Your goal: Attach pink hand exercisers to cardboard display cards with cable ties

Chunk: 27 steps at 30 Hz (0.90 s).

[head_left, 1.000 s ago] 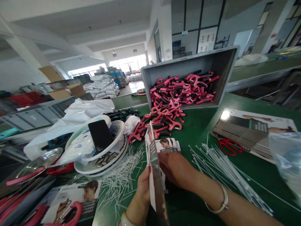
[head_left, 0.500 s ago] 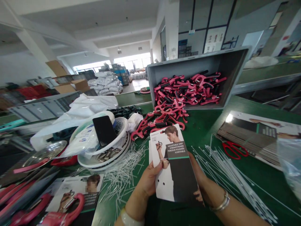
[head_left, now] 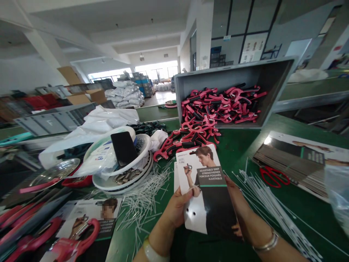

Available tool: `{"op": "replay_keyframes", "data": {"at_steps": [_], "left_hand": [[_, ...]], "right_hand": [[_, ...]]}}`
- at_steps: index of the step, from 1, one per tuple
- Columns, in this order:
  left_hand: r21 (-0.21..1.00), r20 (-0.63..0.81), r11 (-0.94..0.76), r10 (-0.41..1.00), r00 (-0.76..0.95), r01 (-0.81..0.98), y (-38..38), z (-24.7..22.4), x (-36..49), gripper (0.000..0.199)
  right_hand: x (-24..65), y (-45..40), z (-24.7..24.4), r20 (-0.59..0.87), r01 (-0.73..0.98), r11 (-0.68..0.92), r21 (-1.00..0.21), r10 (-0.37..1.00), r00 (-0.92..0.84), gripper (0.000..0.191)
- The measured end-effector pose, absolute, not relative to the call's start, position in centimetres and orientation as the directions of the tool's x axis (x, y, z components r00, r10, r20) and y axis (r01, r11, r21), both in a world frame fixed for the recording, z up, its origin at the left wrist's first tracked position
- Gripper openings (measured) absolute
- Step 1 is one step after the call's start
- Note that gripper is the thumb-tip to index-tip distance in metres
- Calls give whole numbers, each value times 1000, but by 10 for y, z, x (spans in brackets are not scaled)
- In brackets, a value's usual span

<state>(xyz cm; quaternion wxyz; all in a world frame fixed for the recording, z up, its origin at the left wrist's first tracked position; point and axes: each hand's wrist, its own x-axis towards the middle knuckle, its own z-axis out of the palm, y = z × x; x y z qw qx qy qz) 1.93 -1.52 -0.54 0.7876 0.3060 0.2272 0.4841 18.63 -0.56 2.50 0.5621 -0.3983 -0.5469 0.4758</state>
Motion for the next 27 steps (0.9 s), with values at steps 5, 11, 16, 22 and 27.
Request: {"op": "replay_keyframes", "data": {"at_steps": [5, 11, 16, 22, 27], "left_hand": [[697, -169, 370, 917, 361, -614, -14, -9, 21, 32], [766, -195, 347, 928, 319, -541, -14, -13, 21, 37], [762, -226, 352, 931, 286, -543, -11, -11, 20, 38], [804, -193, 252, 967, 164, -539, -4, 5, 11, 35], [907, -189, 178, 982, 8, -381, 14, 1, -4, 63]], "right_hand": [[209, -15, 63, 671, 597, 555, -579, 740, -37, 27], [180, -17, 62, 500, 806, 590, -48, 713, -492, 9], [173, -14, 45, 666, 669, 739, -72, 536, -520, 17], [218, -7, 44, 648, 749, 642, -161, 642, -411, 23], [294, 22, 32, 120, 997, 70, -40, 991, -65, 28]]}}
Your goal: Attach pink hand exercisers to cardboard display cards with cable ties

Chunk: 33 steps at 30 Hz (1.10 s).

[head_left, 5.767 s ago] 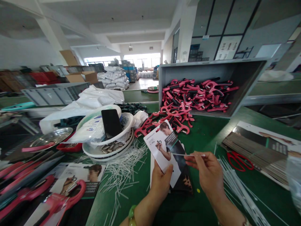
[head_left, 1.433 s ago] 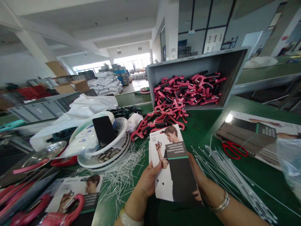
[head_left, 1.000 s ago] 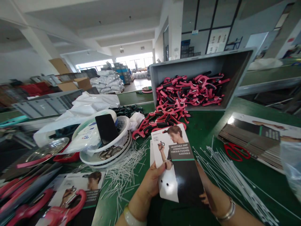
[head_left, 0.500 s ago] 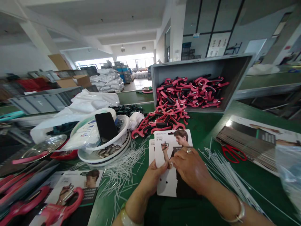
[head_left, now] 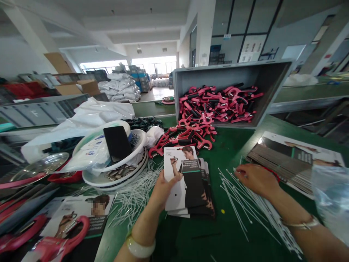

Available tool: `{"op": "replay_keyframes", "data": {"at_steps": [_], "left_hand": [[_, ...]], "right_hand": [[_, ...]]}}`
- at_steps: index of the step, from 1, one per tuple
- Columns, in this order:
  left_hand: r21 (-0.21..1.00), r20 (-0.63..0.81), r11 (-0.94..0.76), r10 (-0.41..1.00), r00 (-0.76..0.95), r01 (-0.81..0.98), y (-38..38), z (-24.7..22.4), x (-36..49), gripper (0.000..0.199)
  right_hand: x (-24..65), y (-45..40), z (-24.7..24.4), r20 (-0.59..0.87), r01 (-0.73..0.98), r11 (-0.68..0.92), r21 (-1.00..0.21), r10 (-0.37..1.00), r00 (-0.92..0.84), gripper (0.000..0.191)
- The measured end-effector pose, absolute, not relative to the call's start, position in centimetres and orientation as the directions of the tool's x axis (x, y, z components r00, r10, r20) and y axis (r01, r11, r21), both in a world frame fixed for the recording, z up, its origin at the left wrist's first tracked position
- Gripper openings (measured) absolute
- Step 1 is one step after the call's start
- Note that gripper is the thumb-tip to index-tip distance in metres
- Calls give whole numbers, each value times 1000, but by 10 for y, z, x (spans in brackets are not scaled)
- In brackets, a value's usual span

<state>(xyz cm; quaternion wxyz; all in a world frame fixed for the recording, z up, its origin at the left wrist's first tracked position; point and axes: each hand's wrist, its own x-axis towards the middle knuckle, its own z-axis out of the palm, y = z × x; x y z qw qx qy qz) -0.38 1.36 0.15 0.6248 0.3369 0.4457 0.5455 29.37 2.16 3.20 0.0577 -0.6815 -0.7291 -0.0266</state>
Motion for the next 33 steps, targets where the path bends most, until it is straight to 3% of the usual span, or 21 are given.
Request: {"op": "replay_keyframes", "data": {"at_steps": [3, 9, 14, 17, 23, 29, 31, 33], "left_hand": [[945, -195, 192, 981, 15, -264, 21, -6, -11, 69], [970, -194, 213, 969, 155, -116, 18, -4, -29, 68], [987, -113, 103, 990, 85, 121, 20, -10, -39, 54], [991, -99, 86, 987, 125, 104, 22, -17, -39, 53], [985, -171, 172, 972, 161, 9, 19, -10, -33, 52], [961, -193, 245, 926, 325, -126, 9, 0, -32, 71], [950, -209, 275, 910, 357, -145, 8, -1, -32, 65], [940, -266, 321, 904, 336, -119, 8, -3, -31, 45]], "right_hand": [[304, 33, 23, -145, 997, 30, 73, 989, -19, 28], [279, 48, 8, -164, 998, -22, 60, 986, 32, 18], [289, 60, 7, -178, 999, -32, -39, 984, 25, 14], [311, 59, 12, -185, 988, -28, -153, 983, -1, 15], [343, 45, 19, -143, 871, -24, -491, 988, -53, 24], [318, 31, 41, -72, 442, -78, -894, 997, 30, 32], [298, 24, 48, -63, 288, -65, -955, 998, 18, 36], [275, 15, 53, -20, 199, -14, -980, 999, -27, 35]]}}
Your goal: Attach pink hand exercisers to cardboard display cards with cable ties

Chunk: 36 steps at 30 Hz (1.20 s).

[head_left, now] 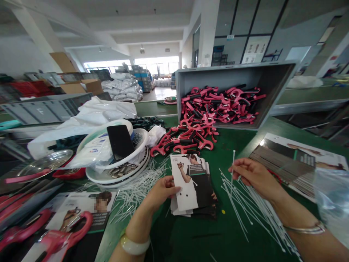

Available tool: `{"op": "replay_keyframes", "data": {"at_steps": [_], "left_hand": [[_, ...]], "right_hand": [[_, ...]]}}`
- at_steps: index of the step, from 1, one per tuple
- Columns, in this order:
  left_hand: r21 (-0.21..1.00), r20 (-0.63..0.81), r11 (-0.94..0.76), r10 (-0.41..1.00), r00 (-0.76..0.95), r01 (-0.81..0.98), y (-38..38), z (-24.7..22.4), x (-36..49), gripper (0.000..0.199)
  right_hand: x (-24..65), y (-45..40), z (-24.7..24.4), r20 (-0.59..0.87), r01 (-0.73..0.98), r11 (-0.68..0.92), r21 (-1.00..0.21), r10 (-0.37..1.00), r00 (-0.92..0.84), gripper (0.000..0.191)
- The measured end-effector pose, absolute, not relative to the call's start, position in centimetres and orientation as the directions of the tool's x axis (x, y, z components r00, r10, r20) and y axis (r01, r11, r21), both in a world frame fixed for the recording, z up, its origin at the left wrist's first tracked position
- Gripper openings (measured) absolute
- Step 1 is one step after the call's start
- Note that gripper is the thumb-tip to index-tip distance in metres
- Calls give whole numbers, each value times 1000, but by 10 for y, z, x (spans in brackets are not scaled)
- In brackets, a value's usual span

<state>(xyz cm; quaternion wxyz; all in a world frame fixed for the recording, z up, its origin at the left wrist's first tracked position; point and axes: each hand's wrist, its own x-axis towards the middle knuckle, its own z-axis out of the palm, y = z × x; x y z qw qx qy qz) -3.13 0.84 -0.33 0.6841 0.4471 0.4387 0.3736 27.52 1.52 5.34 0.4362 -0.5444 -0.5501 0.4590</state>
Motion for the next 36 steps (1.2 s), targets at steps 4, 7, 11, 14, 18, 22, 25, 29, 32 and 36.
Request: {"op": "replay_keyframes", "data": {"at_steps": [4, 7, 11, 14, 18, 22, 25, 29, 32, 36], "left_hand": [[929, -346, 365, 918, 197, -69, 8, -7, -30, 33], [921, -358, 382, 908, 219, -75, 7, -6, -31, 40], [916, -335, 381, 897, 288, -122, 8, -7, -33, 45], [913, -332, 383, 898, 289, -142, 8, -8, -34, 45], [914, -323, 374, 906, 272, -159, 8, -8, -33, 42], [914, -325, 374, 906, 271, -156, 7, -6, -32, 42], [903, -327, 386, 903, 280, -190, 7, -7, -32, 41], [890, -321, 392, 901, 291, -233, 6, -5, -31, 41], [849, -328, 420, 894, 306, -320, 5, 1, -27, 40], [763, -341, 481, 867, 363, -432, 1, 5, -18, 31]], "right_hand": [[230, -4, 57, 129, 103, 137, -985, 989, -73, 29], [208, -14, 53, 230, 135, 251, -959, 961, -155, 20], [194, -19, 40, 296, 158, 346, -925, 915, -273, 11], [188, -19, 33, 337, 164, 400, -902, 889, -310, 10], [181, -18, 33, 362, 172, 428, -888, 878, -313, 10], [179, -15, 39, 340, 174, 393, -903, 900, -272, 11], [178, -13, 41, 344, 161, 395, -905, 899, -270, 10], [177, -11, 36, 343, 159, 410, -898, 879, -330, 10], [179, -12, 28, 370, 196, 463, -864, 850, -376, 10], [188, -12, 19, 520, 304, 710, -635, 684, -511, 12]]}}
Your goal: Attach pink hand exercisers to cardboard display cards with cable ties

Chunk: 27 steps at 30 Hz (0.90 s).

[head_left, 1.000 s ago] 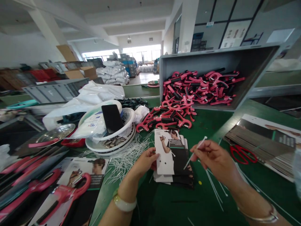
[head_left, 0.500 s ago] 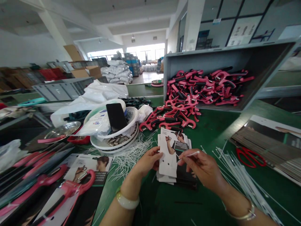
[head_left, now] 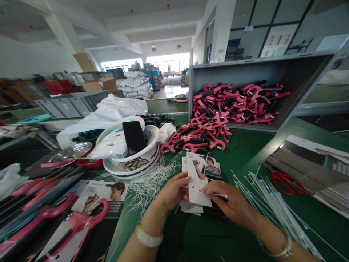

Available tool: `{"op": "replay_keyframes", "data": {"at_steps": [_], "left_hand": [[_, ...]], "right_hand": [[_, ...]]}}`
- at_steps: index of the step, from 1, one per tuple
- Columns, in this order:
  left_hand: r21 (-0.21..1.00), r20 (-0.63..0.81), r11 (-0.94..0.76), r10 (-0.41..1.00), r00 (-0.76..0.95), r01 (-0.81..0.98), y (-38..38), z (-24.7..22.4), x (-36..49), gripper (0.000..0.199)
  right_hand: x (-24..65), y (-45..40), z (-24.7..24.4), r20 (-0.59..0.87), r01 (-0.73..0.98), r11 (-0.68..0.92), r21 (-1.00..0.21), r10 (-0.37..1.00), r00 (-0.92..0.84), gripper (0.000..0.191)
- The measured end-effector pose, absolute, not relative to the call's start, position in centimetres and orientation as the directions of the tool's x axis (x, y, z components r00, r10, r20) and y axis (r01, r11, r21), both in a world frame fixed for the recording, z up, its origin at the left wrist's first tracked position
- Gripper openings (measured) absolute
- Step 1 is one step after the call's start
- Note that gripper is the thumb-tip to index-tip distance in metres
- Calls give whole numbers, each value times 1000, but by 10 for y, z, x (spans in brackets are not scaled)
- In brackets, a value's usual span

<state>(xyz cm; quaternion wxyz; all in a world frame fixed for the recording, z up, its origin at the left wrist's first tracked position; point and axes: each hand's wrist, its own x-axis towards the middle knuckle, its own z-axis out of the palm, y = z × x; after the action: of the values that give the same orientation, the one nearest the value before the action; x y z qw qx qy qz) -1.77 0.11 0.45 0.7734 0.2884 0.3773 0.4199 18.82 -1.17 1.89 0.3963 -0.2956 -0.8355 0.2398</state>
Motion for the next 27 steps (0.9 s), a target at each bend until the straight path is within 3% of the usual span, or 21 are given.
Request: {"op": "replay_keyframes", "data": {"at_steps": [5, 9, 14, 18, 23, 27], "left_hand": [[734, -352, 599, 739, 574, -321, -7, 0, -7, 29], [771, -376, 599, 702, 605, -215, -10, 1, -4, 31], [817, -394, 548, 757, 521, -179, -9, 6, 0, 30], [812, -378, 547, 759, 529, -204, -11, 15, 0, 30], [868, -298, 478, 717, 630, -133, -14, 31, -19, 40], [922, -181, 329, 832, 524, -206, -12, 31, -15, 44]], "right_hand": [[203, -4, 12, 602, 274, 851, -447, 513, -611, 17], [217, -2, 17, 503, 287, 863, -415, 481, -718, 20], [217, -33, 27, 378, 532, 823, -197, 565, -734, 39], [201, -55, 18, 539, 732, 681, -25, 626, -563, 33], [204, -41, 8, 667, 795, 603, -64, 618, -415, 28], [213, -30, 9, 695, 789, 575, -216, 658, -290, 26]]}}
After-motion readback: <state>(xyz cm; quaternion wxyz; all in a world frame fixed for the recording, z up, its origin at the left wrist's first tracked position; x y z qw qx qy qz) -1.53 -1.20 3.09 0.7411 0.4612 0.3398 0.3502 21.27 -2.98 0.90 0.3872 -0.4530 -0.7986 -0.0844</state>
